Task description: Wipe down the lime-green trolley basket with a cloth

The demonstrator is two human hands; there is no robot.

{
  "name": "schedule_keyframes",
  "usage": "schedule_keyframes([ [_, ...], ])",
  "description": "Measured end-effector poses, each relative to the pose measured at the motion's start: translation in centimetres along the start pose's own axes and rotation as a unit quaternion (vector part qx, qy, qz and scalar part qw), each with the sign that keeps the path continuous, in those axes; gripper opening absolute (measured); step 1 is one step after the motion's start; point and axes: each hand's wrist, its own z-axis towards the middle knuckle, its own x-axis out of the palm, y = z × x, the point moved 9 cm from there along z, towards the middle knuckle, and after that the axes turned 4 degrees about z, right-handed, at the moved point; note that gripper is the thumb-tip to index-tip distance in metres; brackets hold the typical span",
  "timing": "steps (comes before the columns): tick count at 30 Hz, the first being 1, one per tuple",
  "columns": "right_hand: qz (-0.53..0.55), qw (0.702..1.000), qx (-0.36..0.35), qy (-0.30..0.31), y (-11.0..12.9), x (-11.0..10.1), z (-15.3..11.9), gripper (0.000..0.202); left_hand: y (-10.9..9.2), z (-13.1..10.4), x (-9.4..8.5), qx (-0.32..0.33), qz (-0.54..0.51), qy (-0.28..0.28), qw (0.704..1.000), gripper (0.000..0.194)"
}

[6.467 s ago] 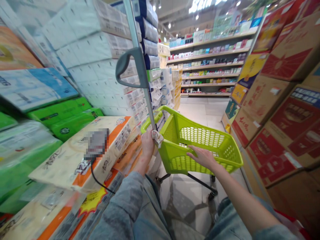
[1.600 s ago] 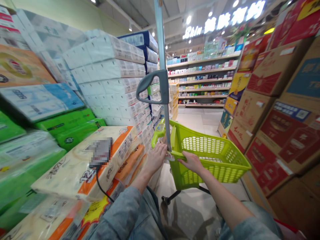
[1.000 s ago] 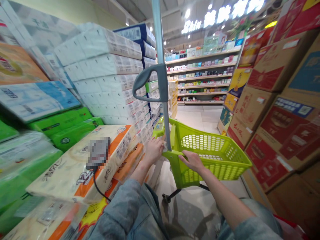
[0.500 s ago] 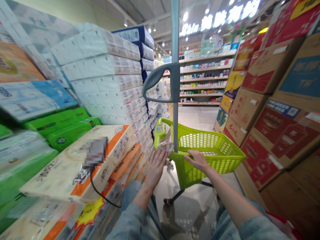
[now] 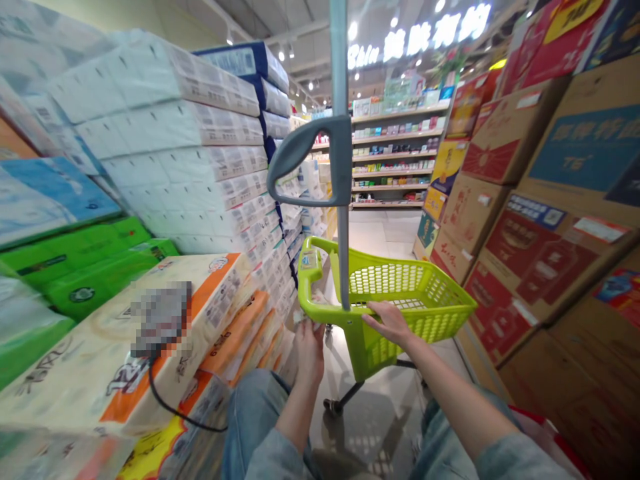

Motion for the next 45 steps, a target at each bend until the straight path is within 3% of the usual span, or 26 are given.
schedule_keyframes([
  [3,-0.001,1.0,0.001,-0.001,0.0,-0.1,-0.1,0.044,-0.6,-0.8,-0.9,-0.002,0.028,-0.063,0.998,0.035],
  [6,-0.003,1.0,0.002,-0.004,0.2,-0.2,-0.2,0.045,-2.0,-0.2,-1.9,0.02,0.123,-0.072,0.99,0.035],
  [12,0.009,1.0,0.0,0.0,0.3,-0.2,-0.2,0.045,-6.0,0.4,-2.7,0.159,0.244,-0.062,0.955,0.038],
  [14,0.016,1.0,0.006,0.005,-0.1,-0.1,-0.2,0.046,-7.8,0.5,-1.9,0.224,0.3,-0.006,0.927,0.038],
  [17,0.027,0.999,0.016,0.005,-0.9,-0.1,-0.3,0.048,-10.1,0.6,0.1,0.314,0.343,0.144,0.873,0.034],
  [21,0.036,0.999,0.034,-0.011,-1.5,-0.5,-0.5,0.051,-11.7,2.3,1.8,0.358,0.361,0.285,0.813,0.029],
  [27,0.043,0.998,0.052,-0.016,-1.7,-0.9,-0.1,0.053,-11.4,6.3,5.0,0.345,0.438,0.361,0.748,0.035],
  [32,0.032,0.998,0.054,-0.003,-2.3,-1.0,0.1,0.052,-10.7,6.3,7.7,0.352,0.5,0.375,0.697,0.038],
  [36,0.022,0.998,0.05,0.008,-3.0,-1.3,-0.1,0.052,-10.3,5.7,8.5,0.341,0.52,0.341,0.706,0.04],
  [41,0.015,0.999,0.034,0.0,-3.8,-2.2,-0.6,0.05,-10.7,4.3,8.5,0.329,0.482,0.257,0.771,0.044],
  [45,0.005,0.996,0.062,-0.057,-4.2,-3.8,-1.3,0.043,-11.3,2.9,8.7,0.327,0.427,0.176,0.825,0.043],
])
